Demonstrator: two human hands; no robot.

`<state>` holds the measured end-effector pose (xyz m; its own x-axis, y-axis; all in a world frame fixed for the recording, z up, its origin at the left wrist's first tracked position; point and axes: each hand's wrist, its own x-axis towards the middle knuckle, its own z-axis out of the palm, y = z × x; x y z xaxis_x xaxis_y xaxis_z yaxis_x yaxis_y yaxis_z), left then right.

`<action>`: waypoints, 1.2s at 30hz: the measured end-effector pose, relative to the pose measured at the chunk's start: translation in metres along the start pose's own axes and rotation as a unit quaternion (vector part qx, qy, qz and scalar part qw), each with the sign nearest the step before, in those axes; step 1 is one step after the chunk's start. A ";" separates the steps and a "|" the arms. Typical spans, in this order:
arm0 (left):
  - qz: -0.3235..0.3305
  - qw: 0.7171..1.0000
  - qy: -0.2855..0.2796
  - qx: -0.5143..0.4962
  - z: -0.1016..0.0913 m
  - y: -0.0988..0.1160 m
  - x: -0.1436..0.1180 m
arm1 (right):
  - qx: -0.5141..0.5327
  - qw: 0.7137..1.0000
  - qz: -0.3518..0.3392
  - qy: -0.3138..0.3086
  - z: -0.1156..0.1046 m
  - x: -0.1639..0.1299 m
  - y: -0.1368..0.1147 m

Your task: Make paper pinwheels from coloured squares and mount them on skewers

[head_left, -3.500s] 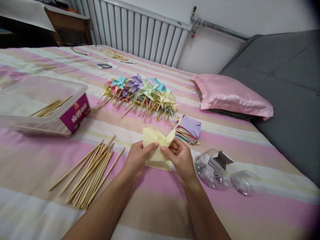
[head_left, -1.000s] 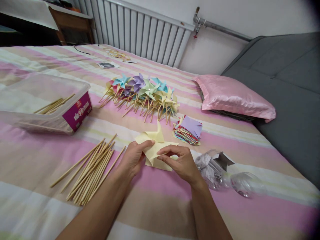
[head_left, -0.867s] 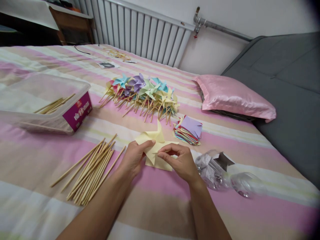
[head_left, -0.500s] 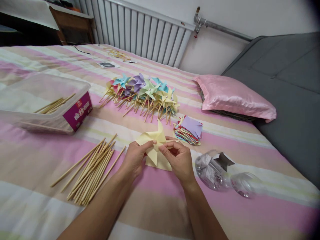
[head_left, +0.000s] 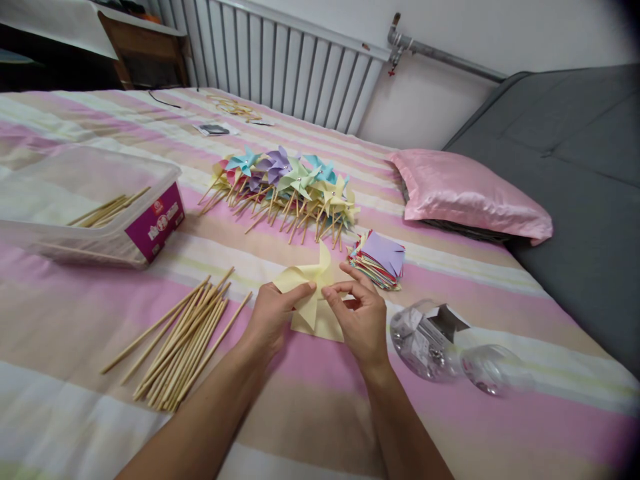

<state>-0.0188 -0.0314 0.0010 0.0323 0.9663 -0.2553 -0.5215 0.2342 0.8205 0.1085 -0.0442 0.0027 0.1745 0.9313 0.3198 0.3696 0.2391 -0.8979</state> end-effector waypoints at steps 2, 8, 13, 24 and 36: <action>0.009 1.000 0.003 0.012 0.000 -0.001 0.000 | -0.009 1.000 0.003 0.007 0.000 0.000 0.000; 0.034 0.997 0.013 0.069 -0.002 -0.002 0.001 | -0.018 0.999 0.016 0.024 0.000 0.001 0.001; 0.055 0.992 0.023 0.109 -0.003 -0.003 0.001 | -0.025 0.999 0.027 0.018 0.000 0.002 0.004; 0.064 0.988 0.033 0.139 -0.001 -0.003 0.001 | -0.015 0.999 0.046 -0.007 -0.002 0.003 0.007; -0.001 0.999 0.019 -0.034 0.001 -0.001 0.001 | 0.146 0.983 0.102 0.036 0.008 -0.001 0.005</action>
<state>-0.0175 -0.0303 0.0001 0.0011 0.9609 -0.2768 -0.5778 0.2265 0.7841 0.1024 -0.0417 -0.0046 0.2855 0.9489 0.1345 0.0442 0.1271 -0.9909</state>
